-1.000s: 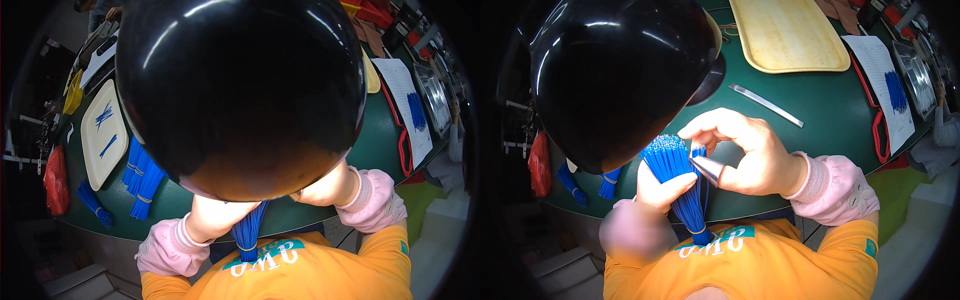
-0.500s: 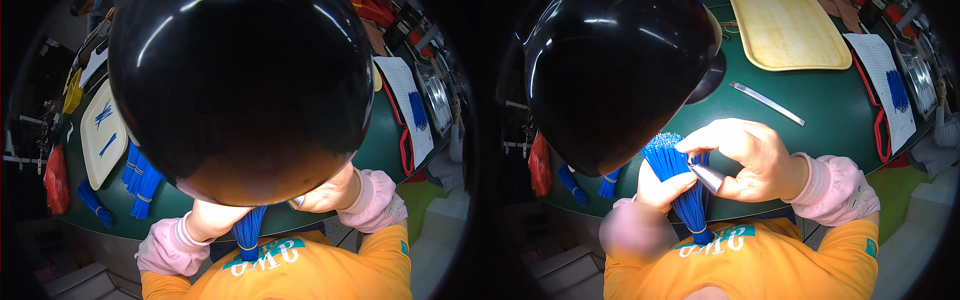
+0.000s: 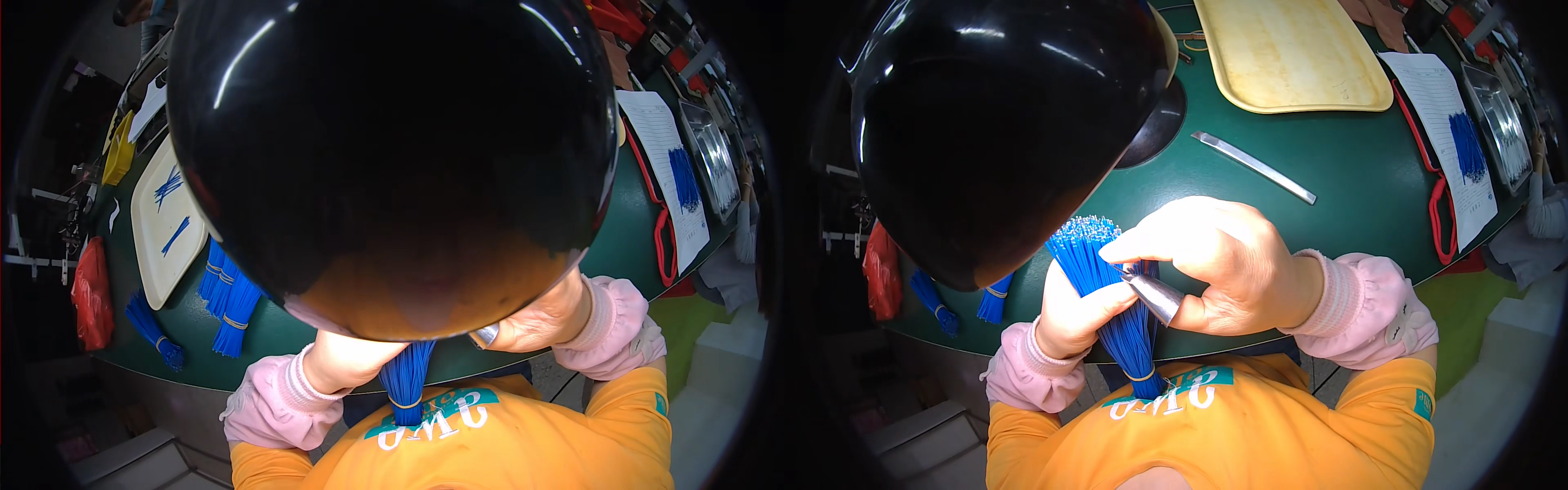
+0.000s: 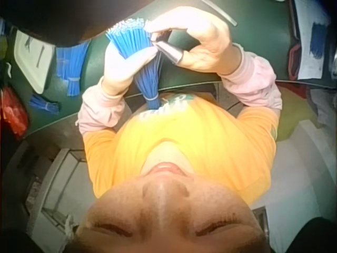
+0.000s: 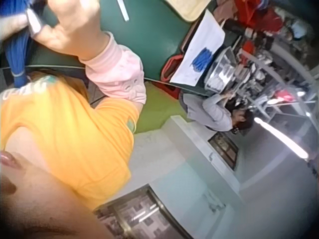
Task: Grouping, counting, and organizing small blue plastic components on an assembly line workbench.
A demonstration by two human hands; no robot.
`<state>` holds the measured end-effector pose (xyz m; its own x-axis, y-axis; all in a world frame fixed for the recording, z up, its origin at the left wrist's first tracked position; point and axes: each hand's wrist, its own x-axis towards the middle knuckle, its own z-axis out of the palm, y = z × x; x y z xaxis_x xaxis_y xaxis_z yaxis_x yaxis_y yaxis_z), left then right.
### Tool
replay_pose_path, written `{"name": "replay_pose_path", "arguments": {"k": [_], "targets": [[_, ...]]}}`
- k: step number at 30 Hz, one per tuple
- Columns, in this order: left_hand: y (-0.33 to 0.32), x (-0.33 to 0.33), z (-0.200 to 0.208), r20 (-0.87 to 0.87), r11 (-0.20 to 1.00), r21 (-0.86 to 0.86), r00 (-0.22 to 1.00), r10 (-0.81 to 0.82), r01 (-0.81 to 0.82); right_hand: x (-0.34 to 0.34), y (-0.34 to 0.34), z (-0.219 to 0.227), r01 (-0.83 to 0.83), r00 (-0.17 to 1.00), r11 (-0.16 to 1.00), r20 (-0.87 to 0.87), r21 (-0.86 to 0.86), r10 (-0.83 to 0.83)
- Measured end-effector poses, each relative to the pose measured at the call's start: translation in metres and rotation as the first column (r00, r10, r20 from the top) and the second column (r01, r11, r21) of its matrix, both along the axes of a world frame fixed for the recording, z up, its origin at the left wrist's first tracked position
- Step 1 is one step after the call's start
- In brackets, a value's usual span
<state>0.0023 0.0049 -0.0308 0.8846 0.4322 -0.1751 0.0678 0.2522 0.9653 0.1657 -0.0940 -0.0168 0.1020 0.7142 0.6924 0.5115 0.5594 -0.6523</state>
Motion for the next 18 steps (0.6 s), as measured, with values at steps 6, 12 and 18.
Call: {"name": "replay_pose_path", "arguments": {"k": [6,12,18], "targets": [[0.000,0.000,-0.001,0.010,0.999,-0.038,1.000,-0.006,0.006,0.000,0.000,0.001,0.008,0.999,1.000,0.048,0.009,-0.008],[-0.001,0.002,-0.001,0.037,0.998,-0.062,0.999,0.023,-0.021,0.002,-0.001,0.001,0.014,1.000,1.000,0.023,-0.022,-0.014],[0.001,0.003,0.000,-0.007,0.999,-0.042,1.000,-0.007,0.007,0.008,0.000,0.003,-0.020,0.989,0.992,-0.145,-0.122,0.003]]}}
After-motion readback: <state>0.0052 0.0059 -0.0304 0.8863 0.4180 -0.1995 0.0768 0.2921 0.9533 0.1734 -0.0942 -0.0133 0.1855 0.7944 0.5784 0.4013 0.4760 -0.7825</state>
